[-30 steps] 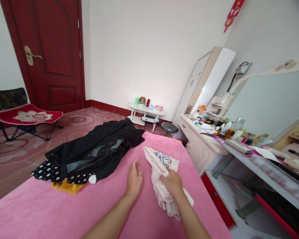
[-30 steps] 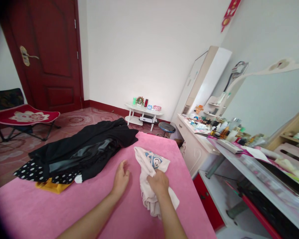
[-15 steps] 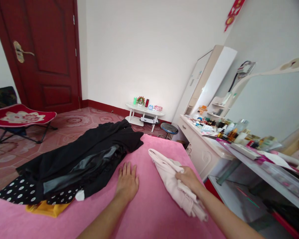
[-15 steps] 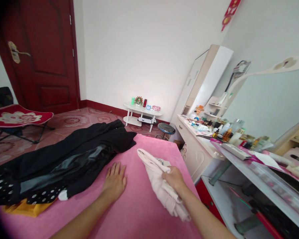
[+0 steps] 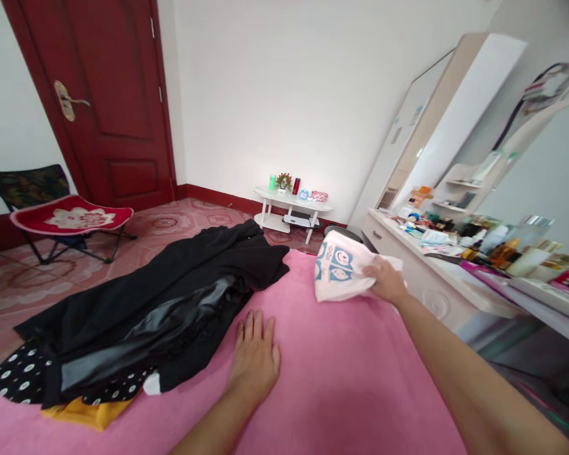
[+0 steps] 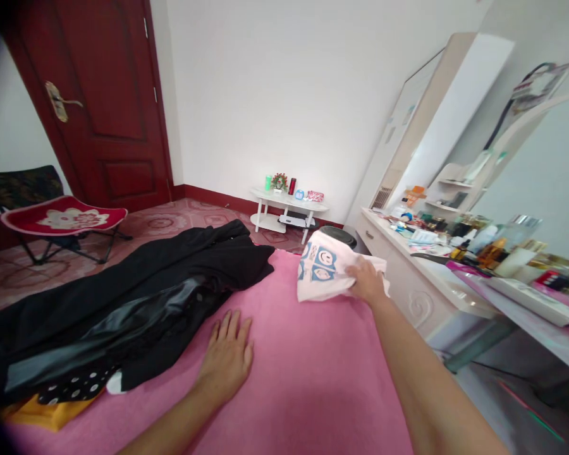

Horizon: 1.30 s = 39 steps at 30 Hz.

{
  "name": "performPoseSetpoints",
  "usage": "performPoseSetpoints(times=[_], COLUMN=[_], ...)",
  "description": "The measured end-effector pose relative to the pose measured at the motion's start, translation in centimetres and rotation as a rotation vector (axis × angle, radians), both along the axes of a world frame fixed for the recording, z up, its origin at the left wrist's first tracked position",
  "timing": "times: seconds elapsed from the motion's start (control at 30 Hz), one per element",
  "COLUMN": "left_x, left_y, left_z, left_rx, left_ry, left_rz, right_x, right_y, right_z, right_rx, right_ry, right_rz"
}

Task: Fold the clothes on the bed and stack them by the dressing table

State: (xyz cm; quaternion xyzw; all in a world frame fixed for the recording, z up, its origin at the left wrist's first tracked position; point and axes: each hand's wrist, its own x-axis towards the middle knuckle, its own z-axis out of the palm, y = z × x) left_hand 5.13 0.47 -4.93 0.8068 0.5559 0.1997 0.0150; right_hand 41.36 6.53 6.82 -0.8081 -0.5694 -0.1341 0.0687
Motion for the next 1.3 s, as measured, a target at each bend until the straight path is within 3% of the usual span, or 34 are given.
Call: performPoseSetpoints(times=[0.1,0.17,0.3,0.47,0.63,0.87,1.03,1.3], left_x=[0.0,0.0,0.0,-0.1,-0.3,-0.6,-1.9,-5.5], left_y=[0.1,0.0,0.0,-0.2,-0.4,-1.4,-4.0,-10.5], left_z=[0.0,0.0,0.2,0.2,-0.1,0.3,0.1,0.2], left_rx=[-0.025,-0.035,-0.040,-0.024,-0.033,-0.076,-0.106,-0.139], left_ry=[-0.013,-0.018,-0.024,-0.022,-0.059,-0.087,-0.051,-0.009], left_rz=[-0.002,0.000,-0.002,0.001,0.009,-0.002,-0.043,-0.077], right_x=[-1.7,-3.5,-7.2,-10.1,-12.5,-16.5,-19.1,-22.1], right_y=[-0.2,-0.5,-1.0,-2.4,-6.1,-13.4,-18.4,-23.7], right_z=[-5.7,-8.7,-11.2,-12.0,-12.3,-11.6,-11.3,-10.9], right_rx=[-0.237,-0.218,-0.103,-0.092,-0.149,-0.152,-0.159,-0.166], right_ry=[-0.033,-0.048,-0.044,0.079,0.116,0.118,0.130,0.179], right_rz=[-0.019,0.025,0.039,-0.110,-0.093,-0.036,-0.020,-0.031])
